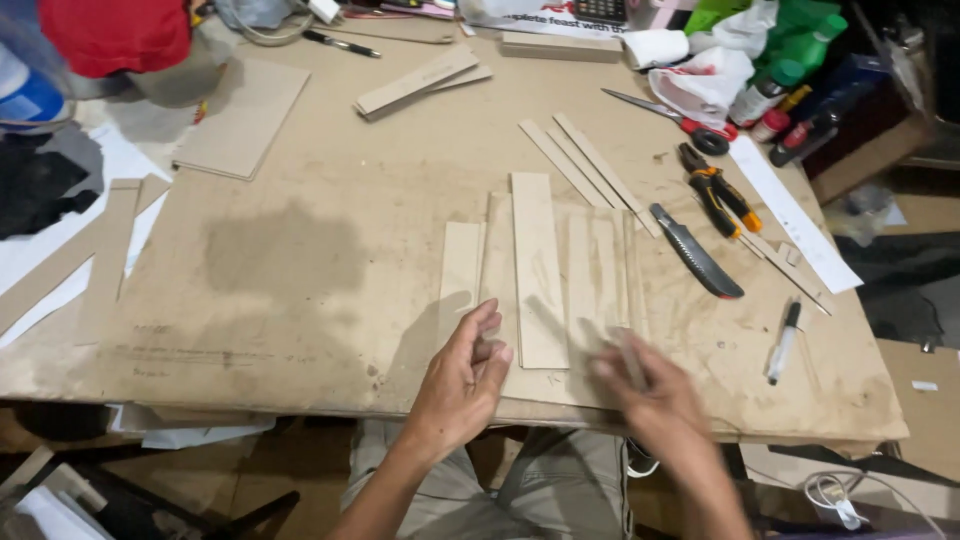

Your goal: Measuring, marking with a pen, and cutting thin strips of material using a utility knife on a workbench.

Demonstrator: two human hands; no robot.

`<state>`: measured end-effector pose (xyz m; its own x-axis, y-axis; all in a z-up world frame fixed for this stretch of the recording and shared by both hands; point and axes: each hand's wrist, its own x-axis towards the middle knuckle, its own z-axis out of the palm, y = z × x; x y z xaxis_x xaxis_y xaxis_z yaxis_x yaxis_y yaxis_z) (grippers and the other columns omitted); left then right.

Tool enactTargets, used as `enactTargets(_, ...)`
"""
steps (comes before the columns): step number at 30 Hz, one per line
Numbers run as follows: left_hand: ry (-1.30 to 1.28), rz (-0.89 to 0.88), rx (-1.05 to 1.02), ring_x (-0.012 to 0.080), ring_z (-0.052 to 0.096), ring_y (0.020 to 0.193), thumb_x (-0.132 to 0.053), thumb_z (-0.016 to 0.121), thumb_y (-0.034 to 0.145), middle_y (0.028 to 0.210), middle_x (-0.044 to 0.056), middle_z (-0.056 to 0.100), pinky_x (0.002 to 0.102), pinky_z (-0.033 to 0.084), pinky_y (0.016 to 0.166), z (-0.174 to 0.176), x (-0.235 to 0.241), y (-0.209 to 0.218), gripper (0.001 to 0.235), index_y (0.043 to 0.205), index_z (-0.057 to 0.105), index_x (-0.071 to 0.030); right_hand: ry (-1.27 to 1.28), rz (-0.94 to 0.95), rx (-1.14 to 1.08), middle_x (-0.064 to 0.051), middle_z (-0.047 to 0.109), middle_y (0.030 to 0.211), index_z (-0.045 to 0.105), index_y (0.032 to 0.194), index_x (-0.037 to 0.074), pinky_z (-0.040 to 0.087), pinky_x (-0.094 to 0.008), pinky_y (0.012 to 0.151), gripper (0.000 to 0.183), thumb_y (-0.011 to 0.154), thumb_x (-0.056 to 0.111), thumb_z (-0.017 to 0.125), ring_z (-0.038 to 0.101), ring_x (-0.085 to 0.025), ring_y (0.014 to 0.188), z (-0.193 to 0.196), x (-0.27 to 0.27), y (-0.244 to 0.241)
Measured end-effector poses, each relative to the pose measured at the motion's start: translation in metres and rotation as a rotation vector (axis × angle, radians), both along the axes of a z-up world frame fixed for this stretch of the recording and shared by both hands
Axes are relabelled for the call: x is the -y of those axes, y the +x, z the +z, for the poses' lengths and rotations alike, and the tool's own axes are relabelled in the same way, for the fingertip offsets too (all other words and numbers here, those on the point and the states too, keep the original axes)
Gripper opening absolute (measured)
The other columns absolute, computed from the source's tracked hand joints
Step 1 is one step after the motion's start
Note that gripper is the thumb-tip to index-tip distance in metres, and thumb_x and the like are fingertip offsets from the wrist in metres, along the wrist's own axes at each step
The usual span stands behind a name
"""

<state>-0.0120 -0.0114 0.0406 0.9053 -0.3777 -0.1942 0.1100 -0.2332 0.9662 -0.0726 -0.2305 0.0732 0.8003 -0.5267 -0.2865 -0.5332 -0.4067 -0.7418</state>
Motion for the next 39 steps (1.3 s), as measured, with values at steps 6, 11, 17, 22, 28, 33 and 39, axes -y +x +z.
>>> enactTargets(6,0.025,-0.037,-0.120,0.0304,0.058,0.135,-0.032,0.052,0.097,0.162,0.010,0.039,0.051,0.052,0.109,0.001,0.006,-0.008,0.068,0.159,0.027,-0.023,0.366,0.018,0.023,-0.010,0.074,0.136,0.062,0.145,0.014,0.048,-0.031,0.114,0.063,0.083,0.024,0.072,0.065,-0.017,0.133,0.004,-0.036,0.014)
enactTargets(11,0.025,0.027,-0.122,0.0246,0.065,0.130,-0.034,0.060,0.092,0.160,0.004,0.046,0.045,0.059,0.102,0.011,0.005,-0.008,0.066,0.154,0.038,-0.025,0.465,-0.175,-0.053,-0.006,0.075,0.138,0.066,0.143,0.017,0.052,-0.036,0.108,0.058,0.085,0.021,0.069,0.066,-0.018,0.132,0.035,-0.055,0.007)
enactTargets(17,0.101,0.112,-0.271,0.0190,0.070,0.117,-0.025,0.076,0.085,0.147,0.002,0.062,0.028,0.064,0.096,0.039,-0.001,0.014,0.075,0.152,0.044,-0.022,0.620,-0.138,0.019,-0.011,0.079,0.130,0.068,0.139,0.012,0.057,-0.043,0.097,0.053,0.086,0.012,0.068,0.070,-0.024,0.122,0.014,-0.054,0.004)
enactTargets(22,-0.002,0.086,-0.275,0.0163,0.075,0.077,-0.024,0.076,0.085,0.118,0.011,0.076,0.025,0.067,0.069,0.015,-0.009,0.026,0.076,0.154,0.045,-0.013,0.544,0.068,-0.023,-0.004,0.070,0.142,0.052,0.149,0.026,0.049,-0.048,0.113,0.068,0.082,0.026,0.065,0.061,-0.021,0.137,0.001,-0.040,0.007)
enactTargets(28,0.139,0.101,-0.162,0.0110,0.069,0.074,-0.030,0.076,0.084,0.111,0.001,0.069,0.026,0.064,0.076,0.003,-0.012,0.024,0.078,0.155,0.045,-0.023,0.019,0.319,0.113,-0.005,0.073,0.121,0.053,0.146,0.029,0.050,-0.040,0.102,0.059,0.090,0.046,0.052,0.065,-0.019,0.113,-0.007,0.020,0.010)
enactTargets(33,0.111,0.049,-0.041,0.0253,0.073,0.080,-0.011,0.069,0.090,0.106,0.023,0.065,0.037,0.064,0.068,0.015,-0.008,0.021,0.068,0.154,0.046,-0.005,-0.342,0.469,0.193,-0.007,0.080,0.097,0.085,0.112,0.026,0.059,-0.045,0.077,0.030,0.082,0.033,0.082,0.076,-0.033,0.084,-0.012,0.033,0.022)
enactTargets(39,0.339,-0.087,0.125,0.0252,0.074,0.079,-0.021,0.068,0.093,0.098,0.017,0.068,0.035,0.062,0.065,-0.011,-0.004,0.025,0.045,0.137,0.067,-0.011,-0.489,0.655,0.174,-0.003,0.070,0.094,0.081,0.113,0.038,0.058,-0.046,0.080,0.028,0.086,0.044,0.074,0.072,-0.031,0.091,-0.036,0.044,0.042)
